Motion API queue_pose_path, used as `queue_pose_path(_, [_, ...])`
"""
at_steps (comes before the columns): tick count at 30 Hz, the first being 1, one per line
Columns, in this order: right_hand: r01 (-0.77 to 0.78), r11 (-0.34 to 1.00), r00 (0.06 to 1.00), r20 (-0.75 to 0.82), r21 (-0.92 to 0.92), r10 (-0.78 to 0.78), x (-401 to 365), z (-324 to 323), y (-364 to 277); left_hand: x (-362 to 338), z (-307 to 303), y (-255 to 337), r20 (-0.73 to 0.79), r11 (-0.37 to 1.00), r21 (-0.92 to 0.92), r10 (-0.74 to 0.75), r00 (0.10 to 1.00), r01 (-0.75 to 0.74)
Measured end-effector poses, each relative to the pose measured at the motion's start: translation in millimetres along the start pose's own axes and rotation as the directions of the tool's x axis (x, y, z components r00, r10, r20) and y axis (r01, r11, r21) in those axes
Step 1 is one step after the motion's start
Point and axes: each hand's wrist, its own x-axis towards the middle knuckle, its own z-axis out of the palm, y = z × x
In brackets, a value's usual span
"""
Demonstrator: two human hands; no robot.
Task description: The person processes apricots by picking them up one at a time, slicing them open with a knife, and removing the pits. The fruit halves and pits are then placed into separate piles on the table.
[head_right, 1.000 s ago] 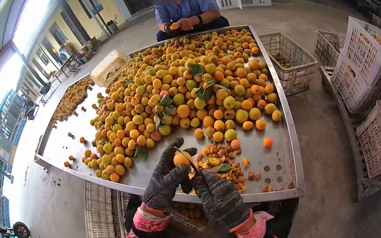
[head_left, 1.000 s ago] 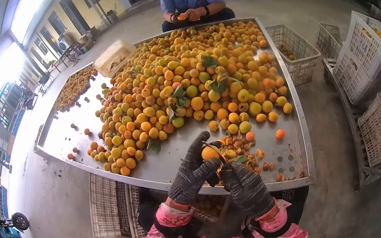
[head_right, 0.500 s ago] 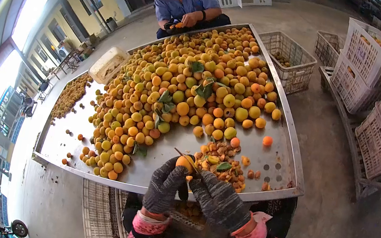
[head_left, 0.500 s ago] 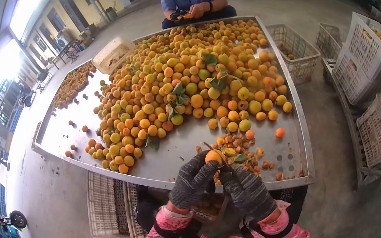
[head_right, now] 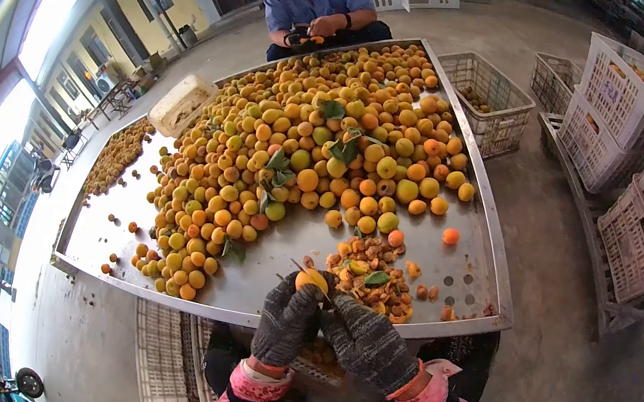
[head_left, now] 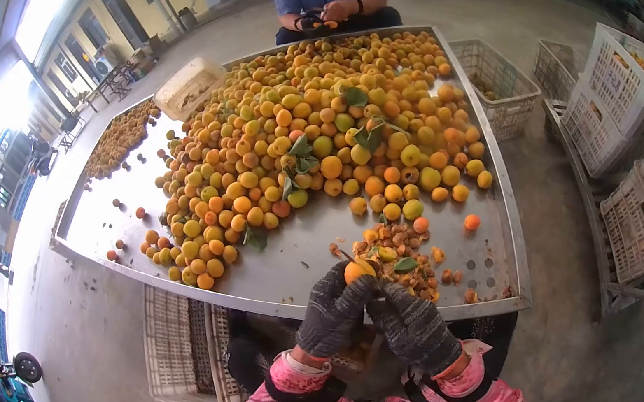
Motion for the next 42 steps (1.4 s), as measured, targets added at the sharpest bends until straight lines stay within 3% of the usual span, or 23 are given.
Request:
queue_pose_path(3, [0.021, 0.998, 0.979, 0.201, 0.057, -0.032, 1.4, -9.0, 7.8, 0.1, -2.0, 3.9, -0.022, 0.978, 0.204, -0.036, 0.999, 0.039])
queue_pose_path(5, [0.455, 0.887, 0.865, 0.276, -0.080, -0.419, 4.0, -14.5, 21.1, 0.7, -3.3, -1.7, -0.043, 0.951, 0.307, -0.020, 0.999, 0.033])
queue_pose_path(9, [0.427, 0.903, 0.870, 0.292, -0.041, -0.398, 2.0, -13.7, 7.6, 2.2, -9.9, -21.5, 0.040, 0.999, 0.017, 0.030, 0.999, -0.031])
queue_pose_path(11, [0.401, 0.774, 0.916, 0.221, -0.489, -0.335, -3.6, -4.5, 4.3, 7.2, -7.6, -42.1, -0.066, 0.995, -0.098, 0.027, 0.997, -0.033])
queue_pose_path(12, [0.403, 0.775, 0.915, 0.222, -0.487, -0.337, -2.7, -2.2, -2.8, 5.7, -10.7, -42.1, -0.069, 0.995, -0.096, 0.028, 0.997, -0.035])
queue_pose_path(13, [-0.162, 0.982, 0.986, 0.027, -0.098, 0.166, -1.2, -1.9, -12.5, 4.9, -15.0, -41.1, -0.077, 0.992, -0.127, -0.033, 0.997, 0.023])
queue_pose_path(14, [-0.636, 0.687, 0.751, 0.077, 0.352, 0.656, 1.0, -2.7, -17.6, 4.1, -20.1, -39.3, -0.083, 0.984, -0.161, -0.096, 0.992, 0.082])
queue_pose_path(15, [-0.639, 0.686, 0.749, 0.078, 0.348, 0.658, 2.8, -4.8, -17.3, -1.0, -25.0, -26.5, -0.022, 0.948, -0.218, -0.241, 0.970, 0.231])
queue_pose_path(17, [-0.321, 0.825, 0.942, 0.066, 0.465, 0.329, 3.1, -9.3, -16.7, -8.0, -28.2, -32.5, 0.027, 0.963, -0.149, -0.223, 0.974, 0.225])
queue_pose_path(18, [-0.324, 0.825, 0.941, 0.068, 0.463, 0.331, 5.7, -8.2, -14.7, -10.7, -29.5, -34.1, 0.081, 0.976, -0.074, -0.198, 0.977, 0.204])
queue_pose_path(20, [-0.093, 0.987, 0.984, 0.161, 0.131, 0.071, 11.3, -2.7, -8.4, -16.1, -31.0, -33.9, 0.126, 0.972, -0.018, -0.229, 0.965, 0.233])
queue_pose_path(22, [-0.177, 0.976, 0.964, 0.224, 0.130, 0.145, 12.5, -0.6, -7.6, -16.5, -32.5, -43.0, 0.257, 0.906, 0.337, 0.172, 0.951, -0.255])
queue_pose_path(23, [-0.100, 0.994, 0.980, 0.176, 0.041, 0.091, 10.7, 6.6, 3.8, -20.5, -28.7, -47.0, 0.248, 0.909, 0.336, 0.167, 0.954, -0.247])
queue_pose_path(25, [-0.023, 0.999, 0.989, 0.142, -0.047, 0.030, 5.2, 22.4, 17.7, -27.2, -17.5, -55.7, -0.200, 0.904, 0.412, 0.213, 0.956, -0.115])
queue_pose_path(26, [0.065, 0.992, 0.998, 0.023, -0.107, -0.063, 1.3, 31.5, 21.0, -27.6, -18.8, -60.9, -0.205, 0.904, 0.411, 0.213, 0.955, -0.113])
queue_pose_path(27, [0.146, 0.973, 0.983, -0.085, -0.177, -0.163, -2.0, 37.9, 24.7, -25.8, -20.5, -64.8, -0.348, 0.998, -0.056, -0.049, 0.936, 0.031])
queue_pose_path(28, [0.145, 0.974, 0.984, -0.074, -0.173, -0.160, -6.6, 42.7, 29.5, -27.0, -21.1, -67.5, -0.351, 0.844, -0.522, -0.341, 0.872, 0.120])
queue_pose_path(29, [-0.089, 0.973, 0.991, -0.080, 0.212, 0.108, -11.9, 47.1, 34.1, -26.3, -18.2, -69.8, -0.413, 0.799, -0.600, -0.280, 0.867, -0.028])
queue_pose_path(31, [-0.412, 0.623, 0.880, 0.112, 0.665, 0.463, -11.7, 41.2, 18.9, -28.7, -26.2, -57.1, -0.338, 0.742, -0.668, -0.369, 0.866, 0.055])
queue_pose_path(36, [-0.456, 0.697, 0.884, 0.193, 0.554, 0.425, -9.6, 34.0, 0.2, -35.4, -49.3, -64.2, -0.111, 0.604, -0.773, -0.434, 0.894, 0.196])
queue_pose_path(38, [-0.417, 0.404, 0.884, 0.260, 0.814, 0.389, -8.7, 36.3, 9.5, -40.4, -47.7, -62.5, -0.136, 0.655, -0.738, -0.381, 0.914, 0.163])
queue_pose_path(40, [-0.429, 0.406, 0.867, 0.242, 0.807, 0.435, -8.9, 43.4, 7.9, -43.0, -48.5, -59.5, -0.163, 0.704, -0.700, -0.321, 0.933, 0.120])
queue_pose_path(42, [-0.430, 0.643, 0.890, 0.179, 0.633, 0.419, -17.3, 53.1, 23.6, -46.6, -54.1, -56.9, -0.174, 0.709, -0.697, -0.310, 0.935, 0.106])
